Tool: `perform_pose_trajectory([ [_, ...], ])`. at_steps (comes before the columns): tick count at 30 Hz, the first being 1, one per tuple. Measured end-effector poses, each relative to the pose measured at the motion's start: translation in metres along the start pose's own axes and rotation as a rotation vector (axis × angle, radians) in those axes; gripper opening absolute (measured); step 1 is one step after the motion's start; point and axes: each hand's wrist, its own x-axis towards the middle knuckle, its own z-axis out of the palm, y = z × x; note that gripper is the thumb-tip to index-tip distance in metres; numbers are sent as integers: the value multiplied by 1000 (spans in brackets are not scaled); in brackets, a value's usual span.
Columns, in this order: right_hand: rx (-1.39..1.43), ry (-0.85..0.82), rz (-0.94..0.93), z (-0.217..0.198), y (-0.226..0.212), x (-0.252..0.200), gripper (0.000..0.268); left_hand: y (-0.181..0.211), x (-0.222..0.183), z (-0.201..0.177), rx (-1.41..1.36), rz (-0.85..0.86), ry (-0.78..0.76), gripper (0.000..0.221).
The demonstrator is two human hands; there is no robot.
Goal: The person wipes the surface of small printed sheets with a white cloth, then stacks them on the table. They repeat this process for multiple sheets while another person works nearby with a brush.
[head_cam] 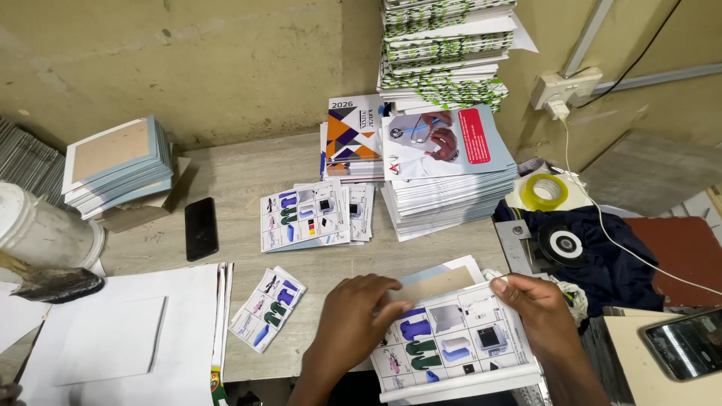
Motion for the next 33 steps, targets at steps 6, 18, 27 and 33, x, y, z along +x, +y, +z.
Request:
perform_pose_trajectory([
  [6, 11, -51, 37, 7, -15, -5, 32, 15, 30, 32, -80, 190, -86, 43],
  [18, -749, 11, -269, 20, 1, 65, 60, 1, 67, 44, 341, 298, -418, 62],
  [27, -1082, -405, -877, -11, 61, -11, 46, -41, 75, 74, 370, 344, -552, 70],
  [33, -1303, -277, -940, -18, 117, -37, 64, -35, 55, 102, 472, 368, -361, 63],
])
